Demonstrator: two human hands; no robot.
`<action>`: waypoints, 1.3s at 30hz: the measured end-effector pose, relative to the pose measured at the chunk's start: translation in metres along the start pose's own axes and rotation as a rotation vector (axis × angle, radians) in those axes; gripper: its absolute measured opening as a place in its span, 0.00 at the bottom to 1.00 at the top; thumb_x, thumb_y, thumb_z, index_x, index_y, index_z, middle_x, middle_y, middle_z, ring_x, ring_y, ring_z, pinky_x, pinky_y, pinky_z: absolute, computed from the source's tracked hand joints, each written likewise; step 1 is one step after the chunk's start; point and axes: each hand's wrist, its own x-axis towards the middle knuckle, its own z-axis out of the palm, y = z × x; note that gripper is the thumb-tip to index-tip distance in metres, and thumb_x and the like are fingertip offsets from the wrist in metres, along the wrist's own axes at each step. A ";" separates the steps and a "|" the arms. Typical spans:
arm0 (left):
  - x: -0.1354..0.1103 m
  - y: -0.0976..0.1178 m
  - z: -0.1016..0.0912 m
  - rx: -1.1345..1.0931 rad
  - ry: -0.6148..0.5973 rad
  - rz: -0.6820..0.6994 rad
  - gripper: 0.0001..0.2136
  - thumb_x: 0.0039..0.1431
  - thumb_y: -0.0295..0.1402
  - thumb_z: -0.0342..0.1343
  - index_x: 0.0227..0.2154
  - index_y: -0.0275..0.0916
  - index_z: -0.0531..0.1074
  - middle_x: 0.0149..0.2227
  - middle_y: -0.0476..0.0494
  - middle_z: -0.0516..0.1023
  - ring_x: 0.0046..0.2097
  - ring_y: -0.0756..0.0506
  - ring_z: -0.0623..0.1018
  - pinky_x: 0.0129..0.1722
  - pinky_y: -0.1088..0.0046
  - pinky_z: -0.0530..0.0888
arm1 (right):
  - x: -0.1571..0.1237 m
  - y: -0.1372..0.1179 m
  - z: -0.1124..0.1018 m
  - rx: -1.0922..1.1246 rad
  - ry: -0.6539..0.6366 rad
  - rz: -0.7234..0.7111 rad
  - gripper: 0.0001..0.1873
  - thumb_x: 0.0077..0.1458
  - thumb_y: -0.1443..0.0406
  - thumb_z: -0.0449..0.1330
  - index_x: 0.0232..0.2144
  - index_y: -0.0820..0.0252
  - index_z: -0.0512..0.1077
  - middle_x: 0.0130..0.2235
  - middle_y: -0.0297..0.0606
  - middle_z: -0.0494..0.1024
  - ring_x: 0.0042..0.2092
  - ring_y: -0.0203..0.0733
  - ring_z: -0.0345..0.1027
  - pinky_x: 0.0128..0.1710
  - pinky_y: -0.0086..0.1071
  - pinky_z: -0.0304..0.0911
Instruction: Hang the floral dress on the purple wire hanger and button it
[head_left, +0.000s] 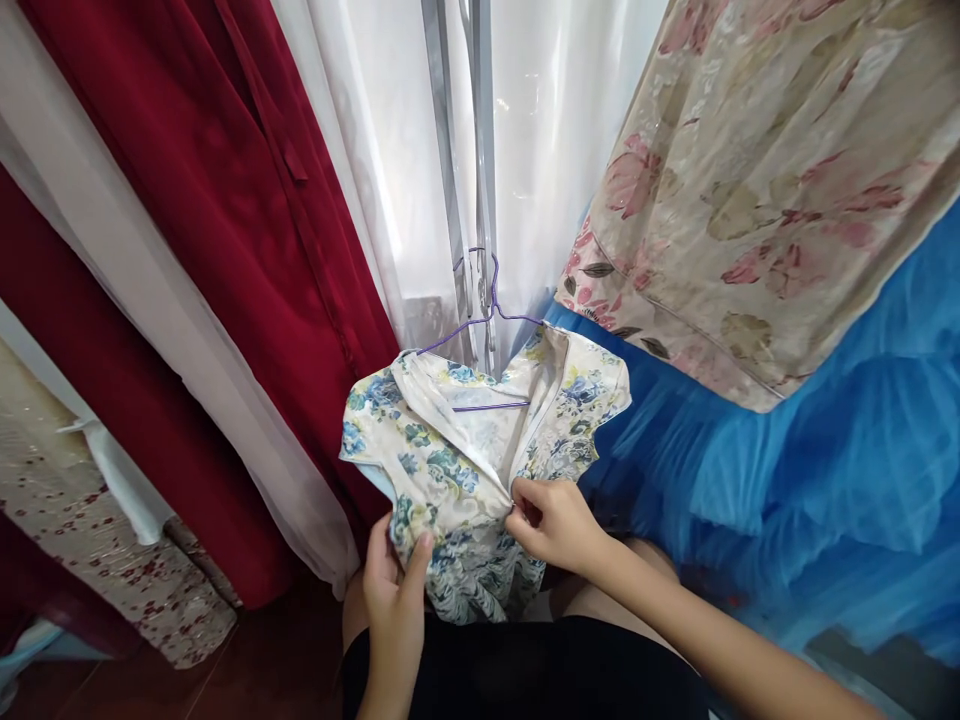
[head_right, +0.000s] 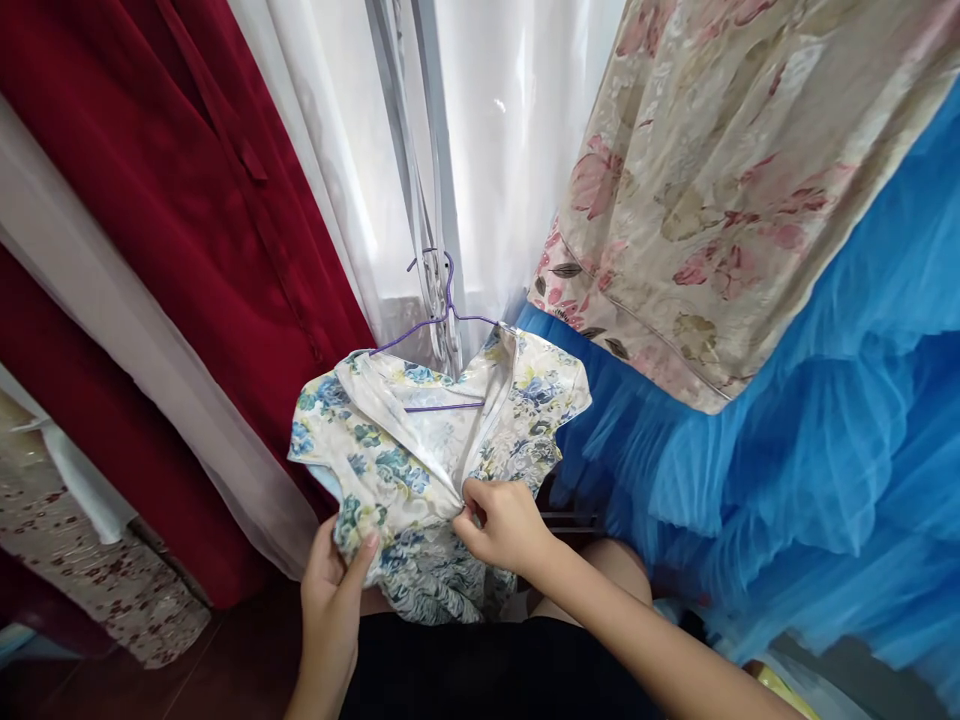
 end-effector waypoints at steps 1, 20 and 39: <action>-0.001 -0.008 0.002 0.069 0.057 0.146 0.28 0.55 0.40 0.67 0.57 0.42 0.68 0.59 0.36 0.72 0.63 0.34 0.71 0.62 0.56 0.69 | -0.003 0.001 -0.004 -0.008 -0.036 -0.010 0.09 0.49 0.70 0.56 0.22 0.56 0.59 0.19 0.30 0.69 0.22 0.35 0.63 0.26 0.29 0.48; -0.008 -0.021 0.064 0.545 -0.679 0.524 0.10 0.64 0.25 0.49 0.27 0.41 0.61 0.29 0.47 0.67 0.30 0.48 0.70 0.31 0.73 0.65 | 0.108 0.031 -0.105 -0.347 0.038 -0.568 0.13 0.68 0.65 0.48 0.31 0.57 0.68 0.26 0.37 0.72 0.27 0.39 0.63 0.30 0.33 0.56; 0.131 0.116 0.140 0.423 -0.577 0.837 0.12 0.69 0.34 0.54 0.52 0.42 0.74 0.35 0.47 0.79 0.31 0.48 0.75 0.37 0.71 0.70 | 0.115 0.020 -0.096 -0.122 0.616 -0.354 0.10 0.62 0.64 0.58 0.28 0.58 0.71 0.19 0.29 0.69 0.20 0.33 0.61 0.23 0.28 0.56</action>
